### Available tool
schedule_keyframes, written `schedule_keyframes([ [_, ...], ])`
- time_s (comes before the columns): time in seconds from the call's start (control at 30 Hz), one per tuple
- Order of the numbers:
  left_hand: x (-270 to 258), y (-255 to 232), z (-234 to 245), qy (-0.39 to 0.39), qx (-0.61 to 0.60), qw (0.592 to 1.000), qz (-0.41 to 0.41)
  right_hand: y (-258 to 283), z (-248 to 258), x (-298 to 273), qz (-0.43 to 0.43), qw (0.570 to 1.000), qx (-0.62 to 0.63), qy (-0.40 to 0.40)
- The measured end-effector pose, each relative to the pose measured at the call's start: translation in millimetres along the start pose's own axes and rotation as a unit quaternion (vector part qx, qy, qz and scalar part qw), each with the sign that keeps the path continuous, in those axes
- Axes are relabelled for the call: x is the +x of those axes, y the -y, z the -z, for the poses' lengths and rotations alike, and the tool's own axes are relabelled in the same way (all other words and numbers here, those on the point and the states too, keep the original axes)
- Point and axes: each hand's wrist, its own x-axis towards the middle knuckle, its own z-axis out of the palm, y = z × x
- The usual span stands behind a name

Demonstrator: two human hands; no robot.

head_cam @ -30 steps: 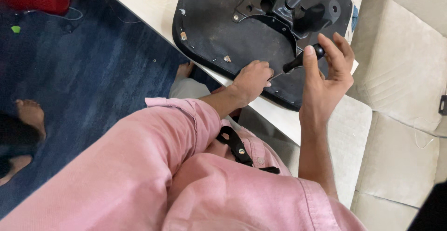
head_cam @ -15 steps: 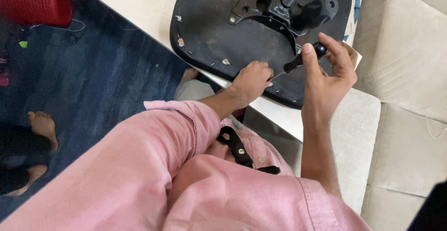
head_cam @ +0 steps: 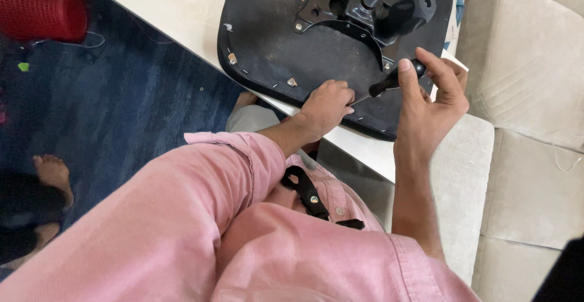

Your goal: The person uses a screwdriver to tighten screws on the underside of a black plastic chair base. The person holds the base steady with one hand while turning the screwdriver with the other.

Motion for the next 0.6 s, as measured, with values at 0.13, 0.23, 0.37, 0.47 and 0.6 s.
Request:
schedule_keyframes([
  [0.13,0.0,0.0,2.5,0.005,0.001,1.000,0.006,-2.1,3.4,2.2,-0.023,0.999,0.023,0.005],
  [0.23,1.0,-0.7,0.8,0.005,-0.012,1.000,0.013,-6.1,4.2,4.0,-0.033,0.998,0.060,0.001],
  [0.37,-0.2,-1.5,5.5,0.001,-0.019,1.000,0.014,-4.3,1.3,0.9,0.001,1.000,0.014,0.005],
  [0.47,0.2,-3.0,7.3,0.023,-0.018,0.999,0.029,2.0,0.7,1.8,-0.003,1.000,0.004,0.017],
  [0.6,2.5,-2.2,9.4,0.035,-0.006,0.999,0.019,12.5,-6.6,6.0,-0.057,0.997,0.043,-0.007],
])
